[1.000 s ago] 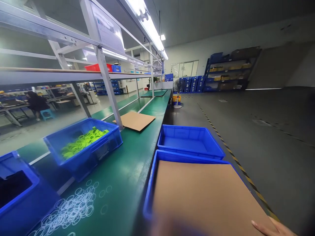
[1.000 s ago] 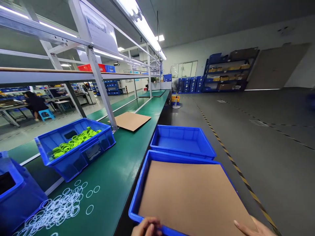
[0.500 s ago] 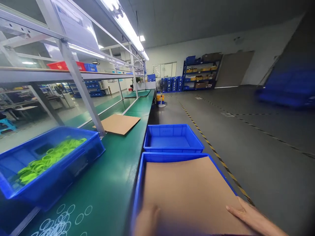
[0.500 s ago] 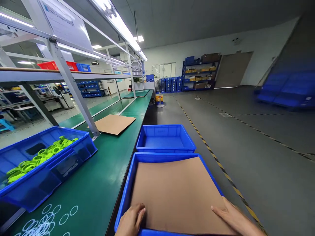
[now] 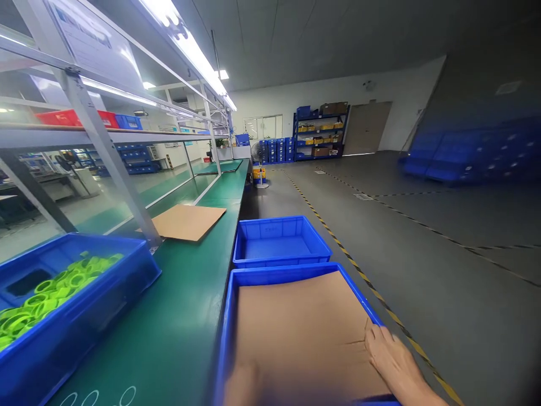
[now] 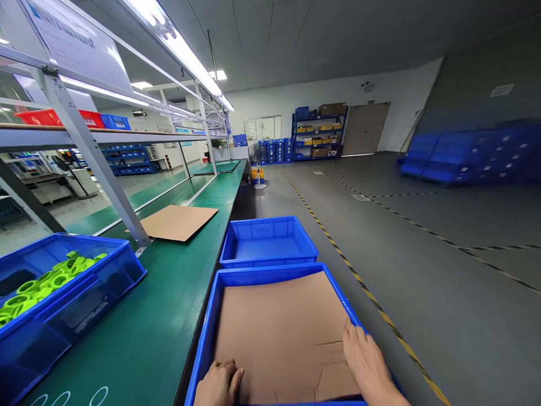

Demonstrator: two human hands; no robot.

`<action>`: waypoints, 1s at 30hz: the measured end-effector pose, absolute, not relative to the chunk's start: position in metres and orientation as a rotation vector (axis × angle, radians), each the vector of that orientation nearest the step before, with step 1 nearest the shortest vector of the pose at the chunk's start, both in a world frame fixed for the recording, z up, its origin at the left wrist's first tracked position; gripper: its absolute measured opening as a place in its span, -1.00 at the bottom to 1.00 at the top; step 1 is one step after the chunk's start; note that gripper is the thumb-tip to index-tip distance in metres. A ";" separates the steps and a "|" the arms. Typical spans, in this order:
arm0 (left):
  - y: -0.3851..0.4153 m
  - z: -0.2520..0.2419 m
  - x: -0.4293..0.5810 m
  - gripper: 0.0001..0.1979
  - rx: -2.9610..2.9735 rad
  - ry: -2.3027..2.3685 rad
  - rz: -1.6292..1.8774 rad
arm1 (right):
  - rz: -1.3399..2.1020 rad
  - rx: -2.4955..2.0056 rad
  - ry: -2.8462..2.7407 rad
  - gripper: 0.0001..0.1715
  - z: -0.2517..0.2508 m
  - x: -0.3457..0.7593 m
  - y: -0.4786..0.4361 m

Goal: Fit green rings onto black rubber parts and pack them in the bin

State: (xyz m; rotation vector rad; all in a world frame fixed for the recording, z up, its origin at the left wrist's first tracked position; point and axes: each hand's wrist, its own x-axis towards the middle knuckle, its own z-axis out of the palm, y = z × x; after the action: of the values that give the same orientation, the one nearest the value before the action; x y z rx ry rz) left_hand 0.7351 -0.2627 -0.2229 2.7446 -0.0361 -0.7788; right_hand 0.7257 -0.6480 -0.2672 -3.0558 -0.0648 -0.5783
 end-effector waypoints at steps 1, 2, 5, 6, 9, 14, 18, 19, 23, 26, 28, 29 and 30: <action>-0.263 -0.222 0.734 -0.55 2.749 -0.042 -0.756 | -0.577 -3.068 -0.125 -0.65 -0.264 0.732 -0.646; -0.263 -0.221 0.733 -0.55 2.749 -0.044 -0.734 | -0.562 -3.073 -0.178 -0.59 -0.261 0.740 -0.644; -0.263 -0.218 0.729 -0.54 2.742 -0.045 -0.699 | -0.549 -3.047 -0.210 -0.24 -0.263 0.774 -0.637; -0.262 -0.218 0.729 -0.54 2.739 -0.042 -0.694 | -0.556 -3.033 -0.196 -0.16 -0.268 0.786 -0.634; -0.260 -0.222 0.730 -0.54 2.721 -0.039 -0.708 | -0.574 -2.991 -0.144 -0.08 -0.291 0.814 -0.626; -0.257 -0.225 0.732 -0.53 2.716 -0.019 -0.740 | -0.589 -2.901 -0.138 -0.09 -0.328 0.824 -0.625; -0.256 -0.230 0.733 -0.55 2.702 0.002 -0.713 | -0.601 -2.799 -0.070 -0.07 -0.344 0.822 -0.628; -0.256 -0.233 0.734 -0.55 2.699 0.023 -0.726 | -0.600 -2.769 -0.044 -0.07 -0.347 0.823 -0.628; -0.255 -0.245 0.739 -0.56 2.686 0.087 -0.738 | -0.588 -2.643 0.044 -0.09 -0.356 0.825 -0.628; -0.257 -0.240 0.737 -0.55 2.680 0.073 -0.723 | -0.542 -2.555 0.091 -0.11 -0.354 0.825 -0.628; -0.258 -0.228 0.733 -0.54 2.695 0.052 -0.702 | -0.504 -2.499 0.121 -0.12 -0.348 0.826 -0.629; -0.259 -0.221 0.731 -0.53 2.701 0.037 -0.694 | -0.493 -2.471 0.134 -0.13 -0.344 0.828 -0.630; -0.260 -0.214 0.728 -0.53 2.703 0.022 -0.684 | -0.492 -2.441 0.140 -0.14 -0.339 0.833 -0.631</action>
State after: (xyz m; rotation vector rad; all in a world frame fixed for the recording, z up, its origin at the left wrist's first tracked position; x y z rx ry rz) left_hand 0.7283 -0.2601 -0.2137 2.7029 0.0222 -0.6837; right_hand 0.8327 -0.6314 -0.3388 -2.4412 0.1405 -0.4921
